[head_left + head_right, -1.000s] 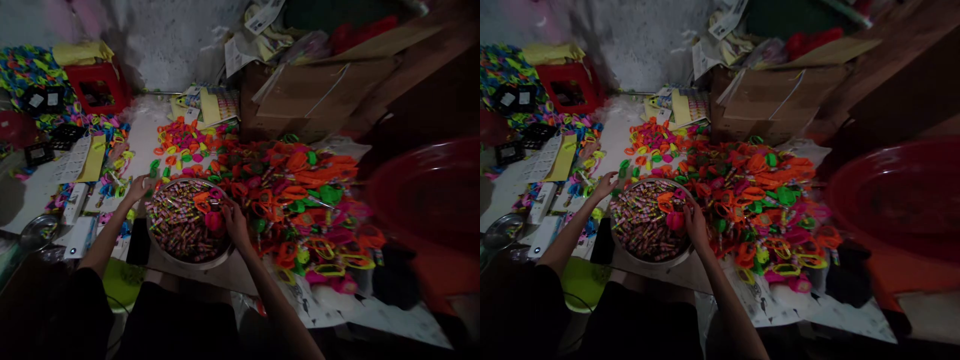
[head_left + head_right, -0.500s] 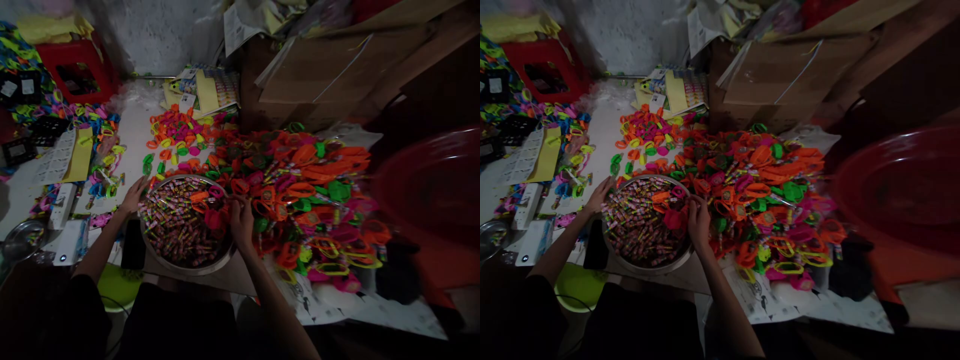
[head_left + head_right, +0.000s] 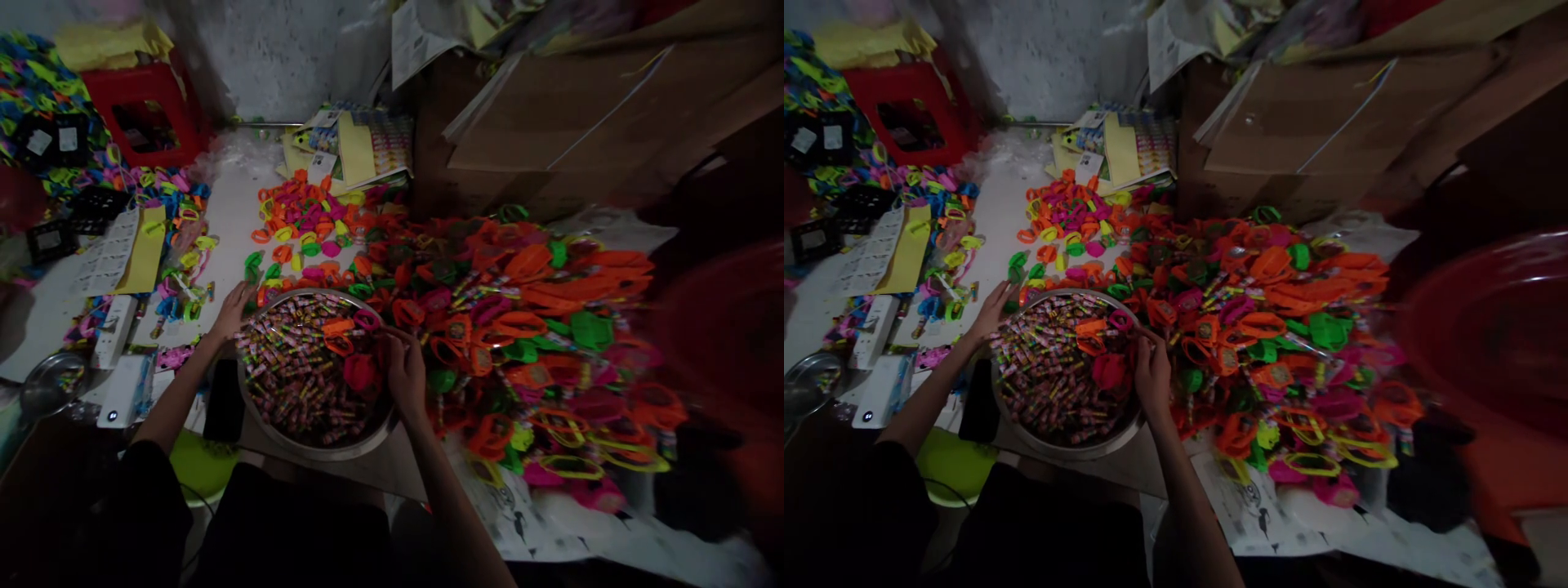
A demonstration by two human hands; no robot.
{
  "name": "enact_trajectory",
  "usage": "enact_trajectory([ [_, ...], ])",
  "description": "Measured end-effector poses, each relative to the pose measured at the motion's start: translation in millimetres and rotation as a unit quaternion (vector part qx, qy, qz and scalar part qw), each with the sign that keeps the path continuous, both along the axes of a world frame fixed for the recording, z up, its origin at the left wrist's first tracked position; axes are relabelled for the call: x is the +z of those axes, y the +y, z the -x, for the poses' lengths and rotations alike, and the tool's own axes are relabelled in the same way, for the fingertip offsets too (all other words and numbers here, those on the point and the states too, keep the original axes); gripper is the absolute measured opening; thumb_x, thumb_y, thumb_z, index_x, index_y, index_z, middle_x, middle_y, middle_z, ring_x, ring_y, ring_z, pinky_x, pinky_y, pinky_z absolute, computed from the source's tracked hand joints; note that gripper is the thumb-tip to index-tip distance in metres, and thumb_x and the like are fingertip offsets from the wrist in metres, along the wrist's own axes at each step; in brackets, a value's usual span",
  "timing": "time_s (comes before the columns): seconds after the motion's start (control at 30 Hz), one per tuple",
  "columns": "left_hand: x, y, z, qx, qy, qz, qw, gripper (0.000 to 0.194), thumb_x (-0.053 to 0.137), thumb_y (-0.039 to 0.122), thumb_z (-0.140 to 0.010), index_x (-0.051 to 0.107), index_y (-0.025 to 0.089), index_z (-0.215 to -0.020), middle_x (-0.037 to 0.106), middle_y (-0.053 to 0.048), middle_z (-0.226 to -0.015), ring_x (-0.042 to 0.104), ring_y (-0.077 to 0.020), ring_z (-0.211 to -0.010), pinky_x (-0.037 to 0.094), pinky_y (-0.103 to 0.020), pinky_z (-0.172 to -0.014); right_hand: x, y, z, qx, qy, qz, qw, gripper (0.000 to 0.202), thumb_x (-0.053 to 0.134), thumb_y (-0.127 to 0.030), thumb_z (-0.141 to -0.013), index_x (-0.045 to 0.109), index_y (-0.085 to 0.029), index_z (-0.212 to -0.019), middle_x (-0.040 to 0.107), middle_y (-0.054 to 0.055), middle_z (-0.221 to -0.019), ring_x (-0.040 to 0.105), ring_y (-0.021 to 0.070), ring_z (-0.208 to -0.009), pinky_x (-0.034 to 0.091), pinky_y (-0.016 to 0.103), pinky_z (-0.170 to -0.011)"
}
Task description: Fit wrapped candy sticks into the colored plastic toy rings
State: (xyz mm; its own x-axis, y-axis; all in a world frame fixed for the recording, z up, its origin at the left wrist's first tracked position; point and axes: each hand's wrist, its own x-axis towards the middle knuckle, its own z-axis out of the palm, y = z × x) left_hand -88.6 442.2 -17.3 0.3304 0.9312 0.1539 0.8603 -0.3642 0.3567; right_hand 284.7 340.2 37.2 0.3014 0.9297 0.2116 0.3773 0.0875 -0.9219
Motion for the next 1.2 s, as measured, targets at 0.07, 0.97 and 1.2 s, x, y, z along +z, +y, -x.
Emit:
enact_trajectory([
  [0.07,4.1,-19,12,-0.042,0.020,0.014,0.999,0.080,0.056,0.049,-0.080,0.025,0.020,-0.148,0.018,-0.012,-0.156,0.020,-0.0317,-0.143,0.025,-0.048,-0.114,0.3,0,0,-0.005,0.006,0.010,1.000,0.036,0.040,-0.045,-0.091,0.059,-0.017,-0.104,0.067,0.010,-0.103,0.060,0.0204,-0.097,0.046,0.037,-0.087],
  [0.97,5.4,5,-4,-0.074,0.141,0.016,0.987,0.084,0.056,0.041,-0.079,0.018,0.015,-0.149,0.013,-0.018,-0.156,0.007,-0.0327,-0.145,0.006,-0.052,-0.114,-6.1,4,0,-0.022,0.012,0.017,1.000,0.039,0.040,-0.048,-0.090,0.060,-0.017,-0.100,0.066,0.010,-0.098,0.060,0.0216,-0.090,0.045,0.037,-0.083],
  [1.2,7.8,52,-31,-0.067,0.193,0.024,0.979,0.076,0.049,0.037,-0.085,0.015,0.017,-0.150,0.012,-0.015,-0.157,0.013,-0.0325,-0.144,0.022,-0.047,-0.111,-5.2,3,0,-0.023,0.019,0.020,0.999,0.039,0.041,-0.049,-0.089,0.061,-0.017,-0.099,0.067,0.010,-0.098,0.060,0.0227,-0.093,0.045,0.038,-0.083],
])
